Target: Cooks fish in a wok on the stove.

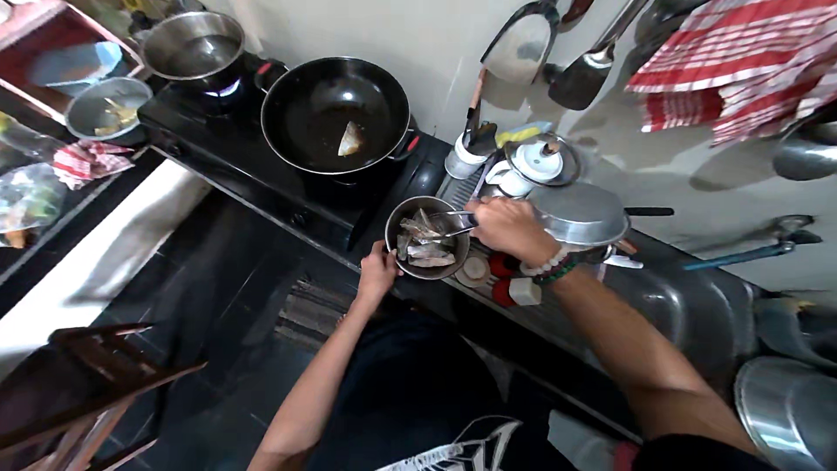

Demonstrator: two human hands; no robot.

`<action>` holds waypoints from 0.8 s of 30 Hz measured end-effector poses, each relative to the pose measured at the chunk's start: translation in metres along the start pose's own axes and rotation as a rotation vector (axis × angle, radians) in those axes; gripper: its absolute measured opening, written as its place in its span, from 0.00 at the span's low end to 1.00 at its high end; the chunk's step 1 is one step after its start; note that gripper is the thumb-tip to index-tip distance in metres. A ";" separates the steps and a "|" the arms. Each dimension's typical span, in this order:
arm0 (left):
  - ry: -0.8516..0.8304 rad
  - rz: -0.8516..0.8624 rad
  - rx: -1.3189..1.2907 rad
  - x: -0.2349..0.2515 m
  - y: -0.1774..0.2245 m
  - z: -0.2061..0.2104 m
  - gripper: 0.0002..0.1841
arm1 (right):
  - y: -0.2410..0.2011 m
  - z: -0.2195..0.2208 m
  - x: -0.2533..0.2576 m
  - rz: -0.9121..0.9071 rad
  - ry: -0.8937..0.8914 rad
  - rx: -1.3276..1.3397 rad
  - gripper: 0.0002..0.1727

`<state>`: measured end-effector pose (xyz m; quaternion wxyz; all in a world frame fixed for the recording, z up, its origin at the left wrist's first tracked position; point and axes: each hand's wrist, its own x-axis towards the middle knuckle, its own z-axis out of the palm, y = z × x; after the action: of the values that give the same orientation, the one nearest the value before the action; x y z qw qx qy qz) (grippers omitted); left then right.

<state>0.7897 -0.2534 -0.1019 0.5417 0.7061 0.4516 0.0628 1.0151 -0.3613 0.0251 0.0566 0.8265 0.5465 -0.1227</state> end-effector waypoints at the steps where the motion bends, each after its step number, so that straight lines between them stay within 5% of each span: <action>1: 0.004 0.000 -0.008 0.000 0.000 0.001 0.21 | -0.008 0.004 -0.007 -0.004 0.022 0.018 0.19; 7: 0.002 0.003 -0.018 -0.001 -0.002 0.001 0.22 | 0.001 0.030 0.011 0.042 0.069 -0.023 0.16; 14: -0.006 0.009 -0.033 0.001 -0.004 0.000 0.22 | -0.008 0.016 -0.035 -0.023 0.039 -0.040 0.22; 19: -0.016 0.021 -0.006 0.001 -0.004 -0.003 0.22 | -0.022 0.051 -0.026 -0.023 -0.027 0.001 0.20; 24: -0.031 0.007 -0.011 0.003 -0.005 -0.004 0.23 | 0.009 0.040 -0.035 0.056 0.058 0.152 0.14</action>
<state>0.7862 -0.2485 -0.1057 0.5523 0.7056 0.4404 0.0565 1.0042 -0.4050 -0.0045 -0.0188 0.8466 0.5137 -0.1379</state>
